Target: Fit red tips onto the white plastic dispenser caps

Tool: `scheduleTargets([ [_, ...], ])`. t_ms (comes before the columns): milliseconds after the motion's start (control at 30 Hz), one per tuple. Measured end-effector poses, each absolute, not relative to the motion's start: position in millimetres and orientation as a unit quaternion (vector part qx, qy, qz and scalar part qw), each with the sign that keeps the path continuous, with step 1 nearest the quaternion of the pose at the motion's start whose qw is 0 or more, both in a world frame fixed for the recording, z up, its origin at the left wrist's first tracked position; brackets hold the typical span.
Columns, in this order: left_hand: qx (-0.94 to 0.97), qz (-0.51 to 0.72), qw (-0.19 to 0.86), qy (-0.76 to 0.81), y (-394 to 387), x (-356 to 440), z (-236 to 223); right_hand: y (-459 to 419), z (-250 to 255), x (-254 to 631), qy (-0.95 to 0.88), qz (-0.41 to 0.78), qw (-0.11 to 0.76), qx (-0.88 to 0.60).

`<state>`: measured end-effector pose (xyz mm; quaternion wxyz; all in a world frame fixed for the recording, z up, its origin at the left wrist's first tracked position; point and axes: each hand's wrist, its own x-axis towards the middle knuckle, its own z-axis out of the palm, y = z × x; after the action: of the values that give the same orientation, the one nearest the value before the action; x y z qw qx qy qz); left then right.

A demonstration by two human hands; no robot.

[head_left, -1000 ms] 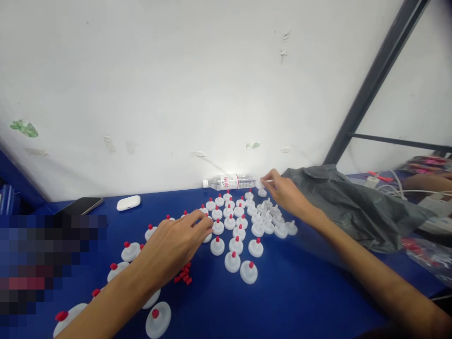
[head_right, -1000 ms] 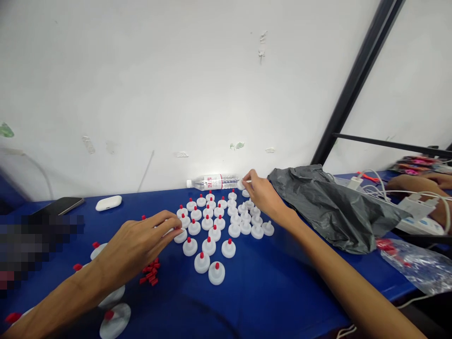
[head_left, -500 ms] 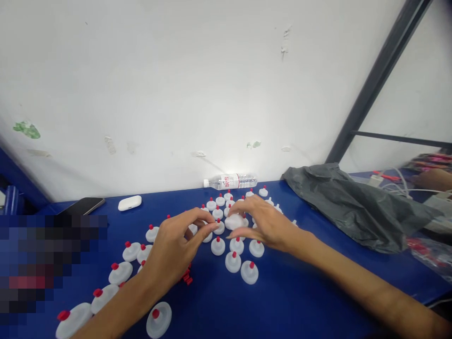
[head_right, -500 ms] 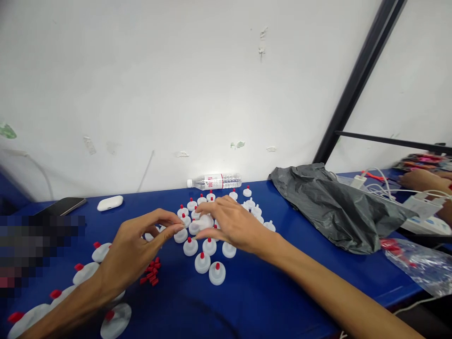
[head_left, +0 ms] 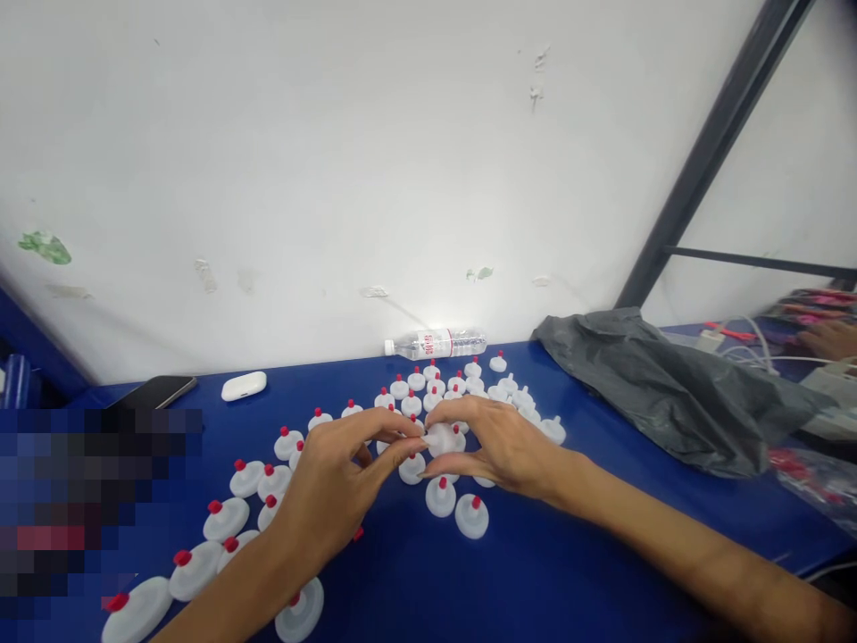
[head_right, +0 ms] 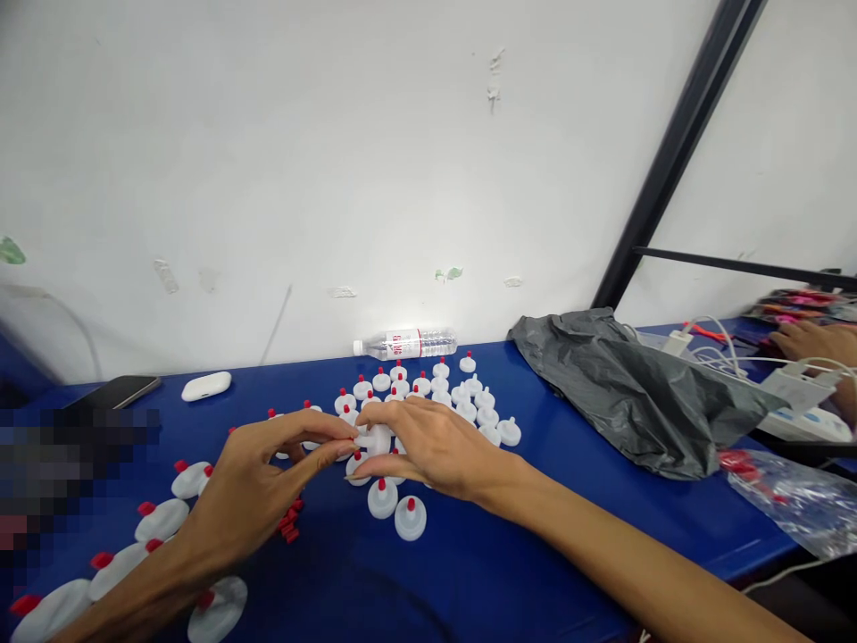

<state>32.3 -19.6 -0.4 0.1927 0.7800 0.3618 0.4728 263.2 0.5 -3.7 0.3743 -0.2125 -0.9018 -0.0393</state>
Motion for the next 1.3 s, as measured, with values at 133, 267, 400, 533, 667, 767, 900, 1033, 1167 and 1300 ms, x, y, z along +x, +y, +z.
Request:
scheduleTargets([
  [133, 0.784, 0.473, 0.183, 0.357, -17.8, 30.0, -0.8, -0.4, -5.8, 262.9, -0.901, -0.029, 0.375, -0.216],
  [267, 0.791, 0.477, 0.164, 0.346, -16.9, 28.0, -3.8, -0.7, -7.1, 261.0, -0.897, -0.050, 0.381, -0.218],
  [400, 0.800, 0.477, 0.139, 0.337, -17.1, 28.1, -7.2, -1.2, -7.7, 258.9, -0.896, -0.035, 0.381, -0.224],
  [533, 0.813, 0.460, 0.099, 0.345, -14.1, 25.9, -9.6, 0.7, -8.4, 260.1, -0.903, -0.016, 0.378, -0.204],
  [667, 0.841, 0.400, 0.053, 0.359, -10.4, 22.3, -9.3, 0.1, -7.2, 261.2, -0.897, -0.033, 0.395, -0.197],
  [767, 0.862, 0.346, 0.056, 0.366, -13.2, 23.1, -8.9, -5.1, -5.3, 259.1, -0.885, -0.039, 0.422, -0.193],
  [900, 0.871, 0.316, 0.105, 0.362, -21.5, 26.0, -10.9, -12.7, -3.9, 254.0, -0.881, -0.042, 0.429, -0.193],
  [1033, 0.864, 0.312, 0.167, 0.357, -26.9, 27.8, -9.4, -15.1, -2.6, 250.3, -0.876, -0.063, 0.448, -0.169],
  [1167, 0.858, 0.316, 0.200, 0.351, -28.6, 30.4, -5.3, -16.4, 0.1, 249.2, -0.876, -0.111, 0.446, -0.149],
  [1300, 0.862, 0.298, 0.198, 0.358, -28.1, 29.3, -2.4, -16.7, 0.9, 247.7, -0.882, -0.122, 0.432, -0.145],
])
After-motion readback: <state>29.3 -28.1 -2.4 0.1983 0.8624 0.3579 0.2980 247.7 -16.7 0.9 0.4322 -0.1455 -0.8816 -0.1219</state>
